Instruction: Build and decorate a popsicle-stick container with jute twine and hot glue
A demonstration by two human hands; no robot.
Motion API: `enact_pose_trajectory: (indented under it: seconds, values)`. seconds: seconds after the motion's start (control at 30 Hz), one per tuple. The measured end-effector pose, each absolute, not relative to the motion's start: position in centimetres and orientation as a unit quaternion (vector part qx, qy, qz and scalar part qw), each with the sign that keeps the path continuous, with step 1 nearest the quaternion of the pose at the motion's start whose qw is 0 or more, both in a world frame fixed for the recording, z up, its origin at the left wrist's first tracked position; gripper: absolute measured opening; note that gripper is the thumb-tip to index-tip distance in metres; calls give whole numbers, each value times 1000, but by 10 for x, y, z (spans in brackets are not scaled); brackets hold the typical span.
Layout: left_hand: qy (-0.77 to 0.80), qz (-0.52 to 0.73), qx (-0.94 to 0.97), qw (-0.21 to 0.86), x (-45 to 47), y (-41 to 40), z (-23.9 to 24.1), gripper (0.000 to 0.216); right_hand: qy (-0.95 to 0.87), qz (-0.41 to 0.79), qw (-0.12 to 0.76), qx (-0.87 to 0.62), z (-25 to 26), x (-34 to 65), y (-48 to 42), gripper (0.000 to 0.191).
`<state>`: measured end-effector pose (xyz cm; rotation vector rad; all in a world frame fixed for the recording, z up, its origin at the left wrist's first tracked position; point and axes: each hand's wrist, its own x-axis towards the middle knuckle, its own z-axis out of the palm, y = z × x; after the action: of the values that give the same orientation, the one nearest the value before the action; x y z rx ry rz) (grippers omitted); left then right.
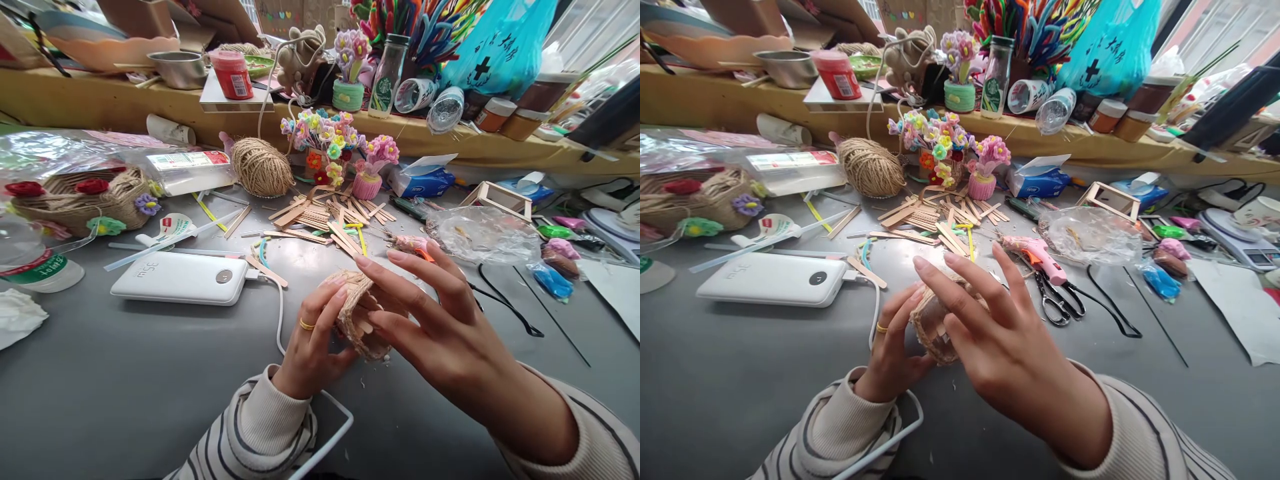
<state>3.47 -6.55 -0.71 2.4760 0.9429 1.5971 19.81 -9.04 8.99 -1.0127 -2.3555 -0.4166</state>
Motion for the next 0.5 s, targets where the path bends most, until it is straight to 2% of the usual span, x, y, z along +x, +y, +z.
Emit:
enact_pose_trajectory:
  seconds: [0.5]
  values:
    - [308, 519, 797, 19, 36, -65, -6, 72, -869, -158, 279, -378, 84, 205, -92, 8]
